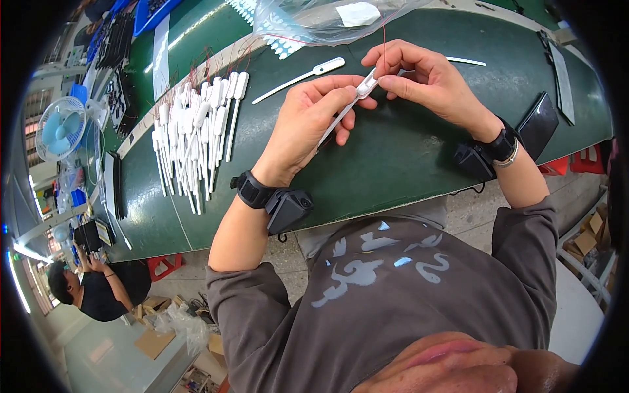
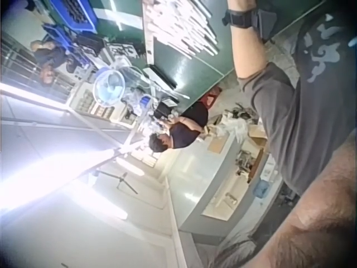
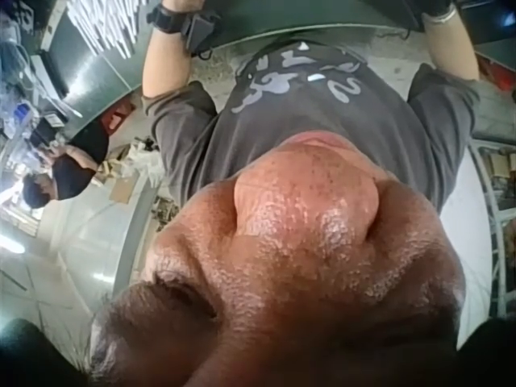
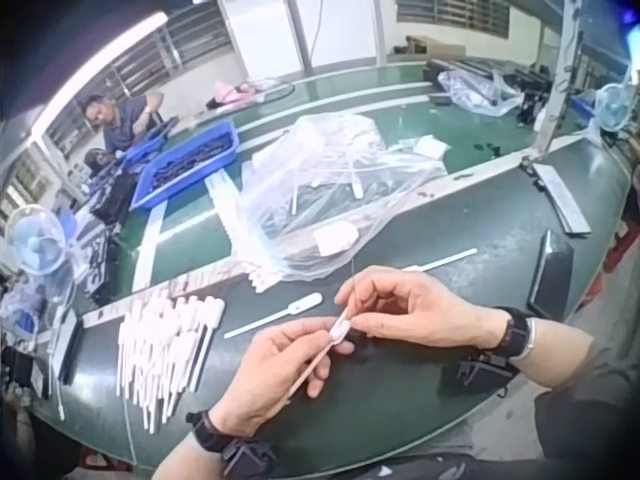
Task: The person picks up a white plastic housing and a circuit board with wires, fits the board into the housing, and presses the two halves together. They then insert a white plastic rod into the assembly and place the completed unit onto the table.
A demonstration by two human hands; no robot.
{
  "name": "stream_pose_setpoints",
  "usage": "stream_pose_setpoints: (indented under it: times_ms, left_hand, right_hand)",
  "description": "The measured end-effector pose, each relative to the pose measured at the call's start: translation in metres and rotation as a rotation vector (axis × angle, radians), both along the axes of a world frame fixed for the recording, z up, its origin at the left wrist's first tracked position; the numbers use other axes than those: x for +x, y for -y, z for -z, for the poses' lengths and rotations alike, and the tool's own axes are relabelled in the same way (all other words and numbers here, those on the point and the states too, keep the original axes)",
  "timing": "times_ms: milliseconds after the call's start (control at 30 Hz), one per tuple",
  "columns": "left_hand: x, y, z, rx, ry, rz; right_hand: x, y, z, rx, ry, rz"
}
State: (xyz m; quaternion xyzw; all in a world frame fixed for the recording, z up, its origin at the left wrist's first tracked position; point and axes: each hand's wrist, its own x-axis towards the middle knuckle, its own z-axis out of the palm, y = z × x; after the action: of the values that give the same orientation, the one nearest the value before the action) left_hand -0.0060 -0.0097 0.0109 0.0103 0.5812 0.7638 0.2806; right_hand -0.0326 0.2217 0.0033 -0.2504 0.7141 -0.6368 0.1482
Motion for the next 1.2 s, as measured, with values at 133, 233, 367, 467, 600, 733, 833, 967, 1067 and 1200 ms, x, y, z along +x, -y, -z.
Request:
stream_pose_setpoints:
  times_ms: [133,233,367,467,600,733,833,967,1067,1200]
  left_hand:
    - [-0.0002,-0.0006,0.0006,-0.017,-0.007,0.004]
    - [-0.0002,-0.0003,0.0009,-0.027,-0.010,0.008]
    - [0.0003,-0.0003,0.0000,-0.038,-0.011,0.010]
    - [0.0015,-0.0007,-0.0004,-0.057,-0.011,0.008]
    - [0.0028,-0.0021,0.0005,-0.128,-0.030,-0.007]
    - [0.0059,-0.0052,-0.0036,-0.242,-0.094,-0.027]
    - [0.0072,-0.0061,-0.0049,-0.271,-0.149,-0.055]
    - [0.0065,-0.0056,-0.0030,-0.273,-0.154,-0.059]
    - [0.0065,-0.0051,-0.0025,-0.279,-0.162,-0.058]
    - [0.0068,-0.0051,-0.0022,-0.292,-0.178,-0.061]
  right_hand:
    - [-0.0004,-0.0005,-0.0007,0.020,-0.030,-0.005]
    - [-0.0001,-0.0004,-0.0010,0.025,-0.038,-0.014]
    - [0.0004,-0.0005,-0.0018,0.044,-0.051,-0.019]
    - [0.0006,-0.0007,-0.0019,0.063,-0.052,-0.025]
    - [0.0009,0.0004,-0.0019,0.081,-0.071,-0.028]
    - [0.0009,0.0007,-0.0034,0.089,-0.041,-0.042]
    - [-0.0003,0.0002,-0.0028,0.009,0.077,-0.068]
    - [-0.0021,-0.0004,-0.0009,0.010,0.060,-0.073]
    - [-0.0021,-0.0015,0.0000,0.019,0.078,-0.062]
    - [-0.0016,-0.0014,0.0001,0.017,0.117,-0.055]
